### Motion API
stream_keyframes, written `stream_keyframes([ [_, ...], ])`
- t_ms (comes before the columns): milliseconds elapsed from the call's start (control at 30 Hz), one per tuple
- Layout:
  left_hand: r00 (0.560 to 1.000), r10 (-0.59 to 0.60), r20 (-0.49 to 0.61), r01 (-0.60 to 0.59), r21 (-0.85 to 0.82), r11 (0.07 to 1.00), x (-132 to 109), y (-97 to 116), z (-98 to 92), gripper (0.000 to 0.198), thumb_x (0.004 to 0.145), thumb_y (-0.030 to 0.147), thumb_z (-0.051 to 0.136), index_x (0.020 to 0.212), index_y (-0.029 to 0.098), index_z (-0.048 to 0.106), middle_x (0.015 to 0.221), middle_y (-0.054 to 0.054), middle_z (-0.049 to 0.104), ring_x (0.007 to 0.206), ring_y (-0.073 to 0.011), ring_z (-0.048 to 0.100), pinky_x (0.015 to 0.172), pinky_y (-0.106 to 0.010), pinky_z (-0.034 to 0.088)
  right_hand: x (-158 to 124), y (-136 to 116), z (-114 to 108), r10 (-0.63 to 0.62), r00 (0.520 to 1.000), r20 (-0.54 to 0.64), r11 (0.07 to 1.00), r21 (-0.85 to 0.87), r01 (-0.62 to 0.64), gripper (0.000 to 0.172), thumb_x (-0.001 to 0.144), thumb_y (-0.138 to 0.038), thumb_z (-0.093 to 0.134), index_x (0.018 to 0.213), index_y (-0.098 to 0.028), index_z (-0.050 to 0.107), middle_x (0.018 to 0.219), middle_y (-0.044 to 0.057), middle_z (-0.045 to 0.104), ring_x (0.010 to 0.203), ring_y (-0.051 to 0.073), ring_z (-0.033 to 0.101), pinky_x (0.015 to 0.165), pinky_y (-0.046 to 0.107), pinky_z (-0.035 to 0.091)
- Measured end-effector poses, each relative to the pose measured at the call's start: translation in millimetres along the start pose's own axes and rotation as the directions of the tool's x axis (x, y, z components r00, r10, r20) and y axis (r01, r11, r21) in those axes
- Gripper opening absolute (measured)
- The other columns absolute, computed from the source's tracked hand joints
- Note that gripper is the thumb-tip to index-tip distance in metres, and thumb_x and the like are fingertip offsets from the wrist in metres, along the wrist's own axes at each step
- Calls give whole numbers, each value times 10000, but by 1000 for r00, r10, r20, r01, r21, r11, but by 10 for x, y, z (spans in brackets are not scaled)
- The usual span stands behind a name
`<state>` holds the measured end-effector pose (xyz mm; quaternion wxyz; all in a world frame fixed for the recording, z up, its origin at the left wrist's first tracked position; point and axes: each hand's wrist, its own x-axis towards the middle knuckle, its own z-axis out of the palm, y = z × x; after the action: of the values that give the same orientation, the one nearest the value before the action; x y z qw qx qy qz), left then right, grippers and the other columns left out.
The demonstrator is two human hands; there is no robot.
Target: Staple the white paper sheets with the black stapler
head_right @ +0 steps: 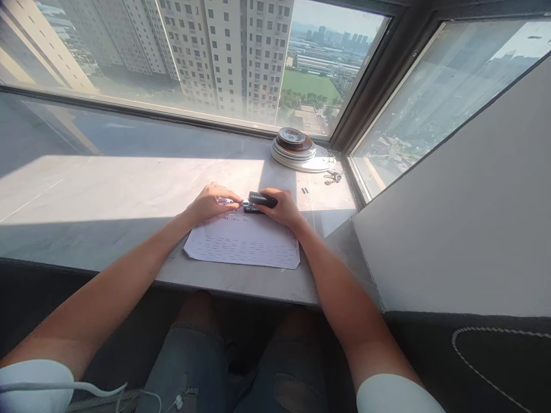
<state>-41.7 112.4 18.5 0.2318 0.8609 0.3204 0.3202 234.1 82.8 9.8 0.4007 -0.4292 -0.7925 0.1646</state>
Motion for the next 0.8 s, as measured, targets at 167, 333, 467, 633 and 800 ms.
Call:
stream_keyframes([
  [167, 1000, -13, 4, 13, 29, 999, 10, -14, 9, 130, 912, 378, 710, 932, 324, 827, 1032, -10, 830, 1027, -237, 758, 1075, -510, 496, -2, 9, -1, 3, 1000, -2, 1000, -3, -3, 293, 855, -432, 810, 1063, -228, 771, 1027, 64, 790, 906, 236, 719, 829, 403, 571],
  [333, 1000, -21, 7, 21, -26, 999, 15, -38, 18, 136, 887, 351, 712, 926, 308, 834, 1002, -16, 831, 993, -223, 761, 901, -411, 574, -6, 39, 6, -9, 1000, -3, 1000, 8, 9, 297, 855, -430, 813, 1073, -232, 775, 1014, 60, 782, 896, 235, 717, 829, 407, 570],
  [467, 999, -25, 37, 24, 18, 1000, 11, -68, -7, 130, 891, 347, 703, 871, 311, 826, 973, -6, 832, 946, -216, 757, 968, -436, 540, -2, 30, 3, -11, 1000, 5, 1000, 14, 11, 278, 861, -421, 808, 1061, -231, 776, 994, 53, 779, 875, 224, 709, 815, 397, 567],
  [633, 995, -23, 95, 11, 118, 993, -33, -110, -113, 130, 901, 392, 703, 877, 328, 813, 979, 6, 829, 916, -215, 738, 1165, -503, 403, 5, -17, -7, 16, 1000, 16, 1000, 20, -17, 285, 864, -438, 800, 1055, -228, 772, 994, 56, 781, 888, 228, 706, 803, 394, 571],
  [800, 993, 0, 120, -6, 56, 998, -70, -158, -191, 112, 889, 383, 728, 937, 353, 824, 984, -8, 828, 924, -218, 749, 1119, -482, 439, -5, -7, -22, -12, 1000, 14, 999, 48, 11, 278, 862, -428, 806, 1055, -230, 779, 995, 61, 781, 887, 232, 706, 817, 399, 565],
])
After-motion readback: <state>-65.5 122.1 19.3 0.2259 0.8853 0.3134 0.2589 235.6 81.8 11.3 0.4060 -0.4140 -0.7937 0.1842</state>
